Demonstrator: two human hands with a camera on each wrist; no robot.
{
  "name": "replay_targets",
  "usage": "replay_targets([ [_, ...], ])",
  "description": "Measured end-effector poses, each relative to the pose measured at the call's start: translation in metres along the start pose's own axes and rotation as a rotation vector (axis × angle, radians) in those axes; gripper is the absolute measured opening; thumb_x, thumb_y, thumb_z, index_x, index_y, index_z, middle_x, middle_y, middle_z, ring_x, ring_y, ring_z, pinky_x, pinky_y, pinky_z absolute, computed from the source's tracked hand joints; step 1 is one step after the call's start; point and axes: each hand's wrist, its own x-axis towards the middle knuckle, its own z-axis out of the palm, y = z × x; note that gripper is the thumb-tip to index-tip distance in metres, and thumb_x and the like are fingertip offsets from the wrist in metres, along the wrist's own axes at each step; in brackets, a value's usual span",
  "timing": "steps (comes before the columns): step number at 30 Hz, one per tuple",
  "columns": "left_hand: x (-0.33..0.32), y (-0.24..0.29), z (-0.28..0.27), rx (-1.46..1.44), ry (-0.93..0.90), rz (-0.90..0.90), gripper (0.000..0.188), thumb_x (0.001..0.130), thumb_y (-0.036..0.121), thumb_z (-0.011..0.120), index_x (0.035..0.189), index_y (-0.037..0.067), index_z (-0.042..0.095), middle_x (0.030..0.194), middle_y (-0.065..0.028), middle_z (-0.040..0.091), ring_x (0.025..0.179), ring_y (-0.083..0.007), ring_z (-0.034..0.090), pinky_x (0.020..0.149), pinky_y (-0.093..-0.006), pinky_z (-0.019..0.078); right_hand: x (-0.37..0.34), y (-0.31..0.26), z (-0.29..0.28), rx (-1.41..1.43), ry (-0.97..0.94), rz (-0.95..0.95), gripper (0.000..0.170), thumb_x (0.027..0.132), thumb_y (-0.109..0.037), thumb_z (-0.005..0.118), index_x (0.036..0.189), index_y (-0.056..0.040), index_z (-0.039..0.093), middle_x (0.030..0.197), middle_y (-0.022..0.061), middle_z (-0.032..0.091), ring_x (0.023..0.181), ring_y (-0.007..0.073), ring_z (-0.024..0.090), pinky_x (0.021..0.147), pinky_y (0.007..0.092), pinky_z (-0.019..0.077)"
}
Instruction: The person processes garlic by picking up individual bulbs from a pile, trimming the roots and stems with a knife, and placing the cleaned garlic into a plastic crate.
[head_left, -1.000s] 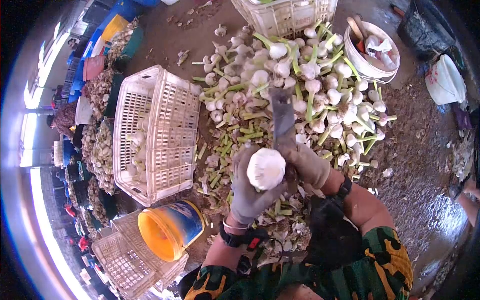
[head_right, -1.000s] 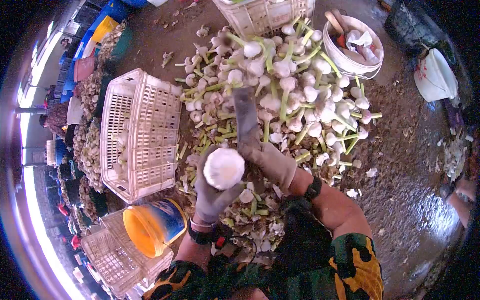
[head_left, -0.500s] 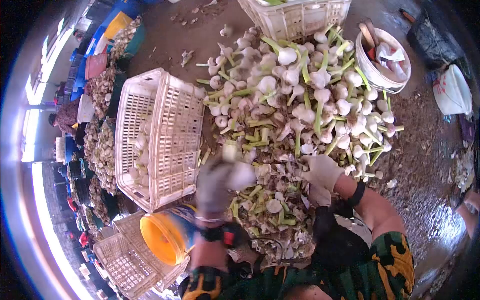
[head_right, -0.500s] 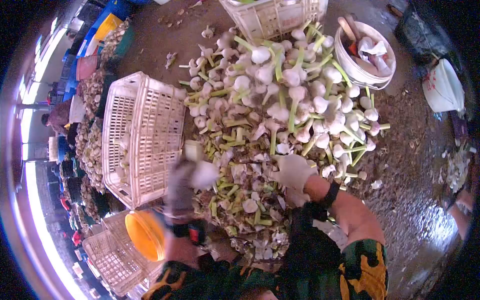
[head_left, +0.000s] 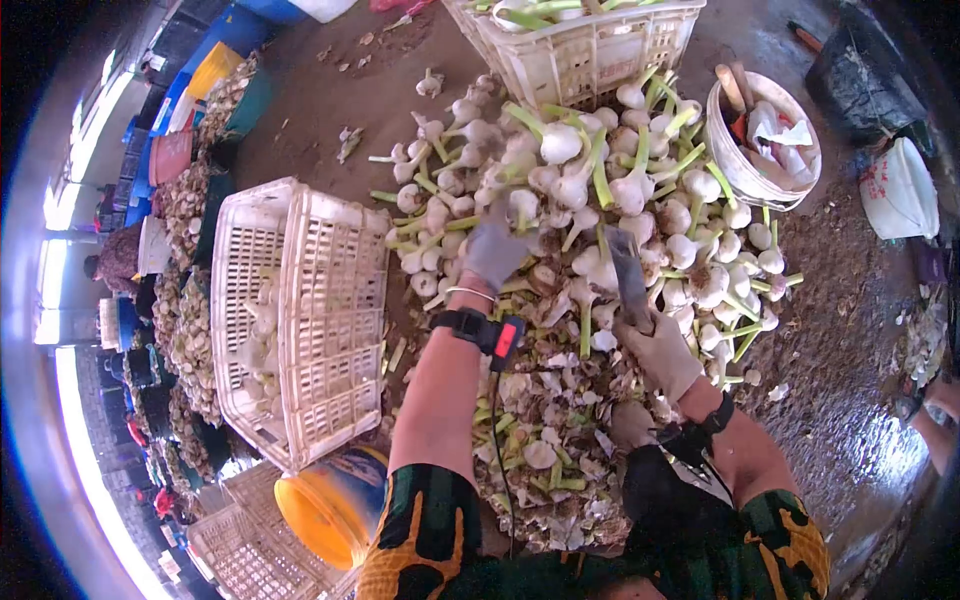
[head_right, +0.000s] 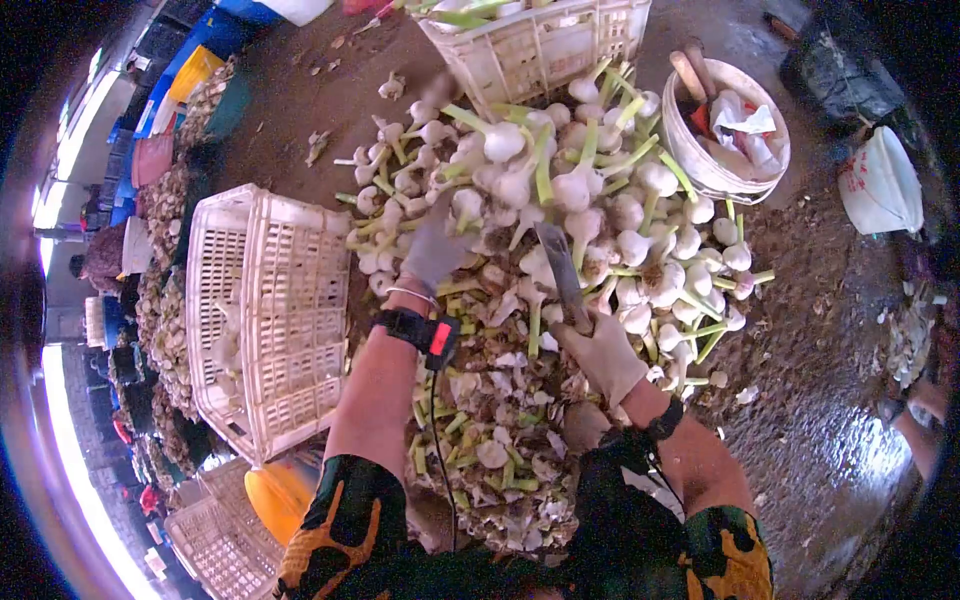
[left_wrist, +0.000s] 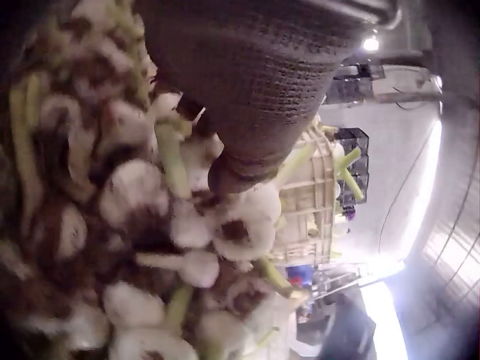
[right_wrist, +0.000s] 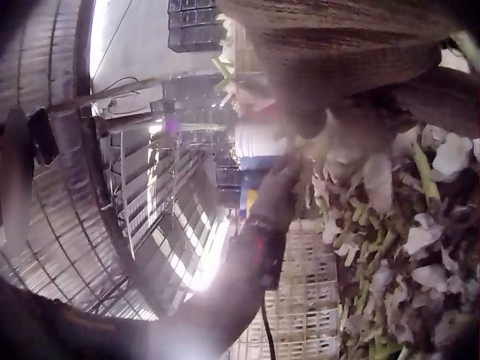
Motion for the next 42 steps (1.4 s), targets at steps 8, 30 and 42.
replay_targets([
  [8, -0.027, -0.012, 0.029, -0.716, 0.163, -0.173, 0.03, 0.088, 0.024, 0.06, 0.109, 0.003, 0.062, 0.084, -0.0092, 0.067, 0.071, -0.0217, 0.063, 0.066, -0.0307, 0.0504, 0.014, -0.006, 0.003, 0.095, 0.058, -0.017, 0.03, 0.087, -0.021, 0.062, 0.105, 0.0028, 0.059, 0.07, 0.0008, 0.057, 0.059, 0.0076, 0.051, 0.054, 0.0247, 0.043],
  [30, -0.207, 0.051, -0.017, -0.97, -0.375, -0.316, 0.042, 0.08, 0.007, 0.066, 0.119, -0.002, 0.053, 0.096, -0.002, 0.063, 0.081, -0.0097, 0.057, 0.07, -0.0234, 0.047, -0.067, -0.028, 0.013, -0.598, -0.096, -0.506, 0.026, 0.08, -0.023, 0.069, 0.097, -0.0045, 0.06, 0.089, 0.0154, 0.064, 0.073, 0.0291, 0.063, 0.064, 0.0355, 0.0499],
  [42, -0.225, 0.079, -0.032, -0.934, -0.211, -0.199, 0.052, 0.065, 0.01, 0.08, 0.11, 0.0, 0.057, 0.097, -0.0072, 0.066, 0.086, -0.0154, 0.061, 0.08, -0.029, 0.0498, -0.061, -0.014, 0.03, -0.932, -0.213, -0.17, 0.036, 0.083, -0.036, 0.061, 0.096, -0.0029, 0.06, 0.085, 0.0165, 0.066, 0.081, 0.0335, 0.065, 0.071, 0.0426, 0.0508],
])
